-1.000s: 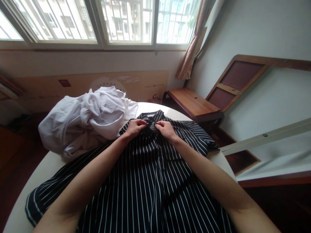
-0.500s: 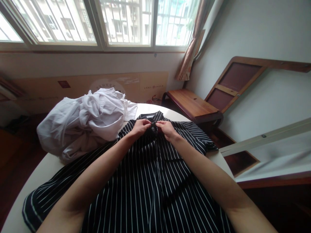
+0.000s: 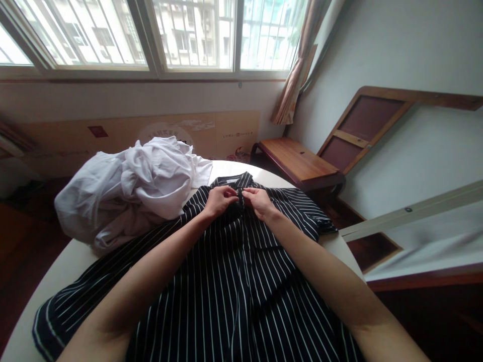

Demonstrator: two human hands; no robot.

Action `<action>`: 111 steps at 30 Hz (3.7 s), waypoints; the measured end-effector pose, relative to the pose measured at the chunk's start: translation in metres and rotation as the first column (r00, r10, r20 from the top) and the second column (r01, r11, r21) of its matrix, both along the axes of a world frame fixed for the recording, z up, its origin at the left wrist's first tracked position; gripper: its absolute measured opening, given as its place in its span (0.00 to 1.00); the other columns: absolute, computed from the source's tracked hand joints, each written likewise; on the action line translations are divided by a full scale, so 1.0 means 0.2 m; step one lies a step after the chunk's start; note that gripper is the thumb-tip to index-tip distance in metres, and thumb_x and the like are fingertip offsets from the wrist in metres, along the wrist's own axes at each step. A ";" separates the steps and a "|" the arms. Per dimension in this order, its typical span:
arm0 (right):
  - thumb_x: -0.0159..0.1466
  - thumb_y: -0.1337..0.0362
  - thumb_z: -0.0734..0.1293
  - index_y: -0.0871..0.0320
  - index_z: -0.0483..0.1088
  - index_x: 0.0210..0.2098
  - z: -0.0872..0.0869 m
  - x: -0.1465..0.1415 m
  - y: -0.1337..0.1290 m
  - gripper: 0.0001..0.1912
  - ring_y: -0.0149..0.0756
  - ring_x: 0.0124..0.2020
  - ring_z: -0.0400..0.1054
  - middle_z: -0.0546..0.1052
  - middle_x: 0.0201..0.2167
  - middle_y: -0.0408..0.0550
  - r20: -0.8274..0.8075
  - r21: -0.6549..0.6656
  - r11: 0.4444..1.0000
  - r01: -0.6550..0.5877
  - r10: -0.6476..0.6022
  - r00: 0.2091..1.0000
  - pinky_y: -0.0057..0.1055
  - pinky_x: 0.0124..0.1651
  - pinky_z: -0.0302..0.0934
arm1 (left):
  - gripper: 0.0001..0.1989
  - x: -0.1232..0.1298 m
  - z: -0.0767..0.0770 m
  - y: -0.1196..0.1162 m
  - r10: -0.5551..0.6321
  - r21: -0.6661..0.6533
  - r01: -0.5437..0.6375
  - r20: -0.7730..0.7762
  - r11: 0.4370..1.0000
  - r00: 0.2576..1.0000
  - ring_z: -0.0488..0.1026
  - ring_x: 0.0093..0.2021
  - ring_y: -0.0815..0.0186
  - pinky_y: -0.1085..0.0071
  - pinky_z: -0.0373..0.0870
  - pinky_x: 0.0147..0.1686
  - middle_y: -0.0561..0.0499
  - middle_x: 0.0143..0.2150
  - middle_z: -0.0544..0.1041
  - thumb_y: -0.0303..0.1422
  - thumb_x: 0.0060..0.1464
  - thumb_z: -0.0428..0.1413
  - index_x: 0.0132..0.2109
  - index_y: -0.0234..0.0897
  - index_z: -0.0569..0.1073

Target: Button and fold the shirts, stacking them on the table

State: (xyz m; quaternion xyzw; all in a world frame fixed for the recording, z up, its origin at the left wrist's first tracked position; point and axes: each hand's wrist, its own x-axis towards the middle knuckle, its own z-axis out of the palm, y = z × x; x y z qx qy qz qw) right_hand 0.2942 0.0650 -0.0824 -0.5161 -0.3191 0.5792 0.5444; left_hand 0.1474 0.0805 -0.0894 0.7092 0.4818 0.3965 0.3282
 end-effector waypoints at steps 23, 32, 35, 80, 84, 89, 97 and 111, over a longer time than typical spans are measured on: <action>0.50 0.73 0.69 0.61 0.74 0.28 -0.04 -0.02 0.00 0.05 0.28 0.24 0.68 0.76 0.23 0.43 0.179 0.148 0.987 0.067 -0.093 0.979 0.27 0.29 0.63 | 0.11 0.03 0.00 -0.02 0.166 -0.072 -0.166 -0.017 0.983 0.986 0.73 0.30 0.64 0.70 0.65 0.33 0.47 0.29 0.79 0.38 0.46 0.60 0.33 0.34 0.80; 0.49 0.71 0.69 0.61 0.75 0.29 -0.06 -0.03 0.00 0.06 0.29 0.26 0.68 0.77 0.26 0.45 0.198 0.199 0.979 0.041 -0.081 0.977 0.27 0.30 0.63 | 0.11 0.03 -0.01 -0.01 0.210 -0.116 -0.209 -0.002 0.971 0.978 0.74 0.31 0.64 0.72 0.66 0.32 0.47 0.29 0.79 0.37 0.43 0.60 0.31 0.35 0.81; 0.50 0.73 0.66 0.61 0.75 0.28 -0.06 -0.02 -0.01 0.07 0.28 0.25 0.68 0.77 0.25 0.45 0.170 0.194 0.981 0.006 -0.040 0.985 0.27 0.31 0.65 | 0.10 0.02 -0.03 0.01 0.227 -0.156 -0.225 -0.008 0.962 0.974 0.74 0.31 0.64 0.71 0.66 0.33 0.47 0.28 0.80 0.37 0.42 0.61 0.31 0.35 0.81; 0.54 0.65 0.68 0.57 0.71 0.29 -0.13 -0.04 -0.10 0.03 0.35 0.29 0.71 0.77 0.28 0.45 0.687 0.479 0.867 -0.138 -0.272 0.674 0.32 0.38 0.64 | 0.08 0.04 -0.04 -0.03 0.239 -0.416 -0.050 0.416 0.908 0.877 0.64 0.21 0.74 0.77 0.62 0.24 0.55 0.20 0.70 0.33 0.45 0.60 0.27 0.32 0.73; 0.57 0.62 0.67 0.57 0.74 0.30 -0.12 -0.04 -0.10 0.05 0.36 0.30 0.71 0.78 0.29 0.47 0.706 0.475 0.870 -0.132 -0.287 0.648 0.33 0.39 0.64 | 0.08 0.04 -0.03 -0.04 0.234 -0.419 -0.045 0.413 0.907 0.880 0.64 0.21 0.74 0.77 0.62 0.23 0.54 0.20 0.70 0.34 0.45 0.60 0.28 0.32 0.73; 0.58 0.64 0.66 0.57 0.75 0.31 -0.12 -0.05 -0.10 0.05 0.37 0.32 0.70 0.77 0.31 0.48 0.750 0.479 0.865 -0.148 -0.315 0.581 0.33 0.40 0.63 | 0.10 0.04 -0.04 -0.04 0.217 -0.370 -0.065 0.384 0.927 0.898 0.69 0.26 0.71 0.74 0.65 0.29 0.51 0.25 0.75 0.36 0.43 0.61 0.29 0.32 0.76; 0.60 0.65 0.63 0.56 0.75 0.31 -0.13 -0.05 -0.13 0.08 0.41 0.35 0.70 0.77 0.32 0.50 0.793 0.526 0.827 -0.201 -0.391 0.468 0.35 0.44 0.61 | 0.14 0.02 -0.08 -0.01 0.196 -0.121 -0.175 0.192 0.977 0.962 0.74 0.35 0.63 0.71 0.67 0.37 0.47 0.31 0.79 0.40 0.40 0.63 0.32 0.34 0.79; 0.49 0.61 0.70 0.61 0.72 0.28 -0.17 0.00 -0.03 0.10 0.29 0.24 0.67 0.75 0.24 0.43 0.190 0.274 0.961 -0.041 -0.012 0.982 0.27 0.30 0.62 | 0.09 0.03 -0.10 0.00 0.003 -0.111 0.020 0.205 0.994 0.979 0.75 0.34 0.66 0.73 0.70 0.37 0.47 0.35 0.80 0.28 0.45 0.59 0.37 0.33 0.79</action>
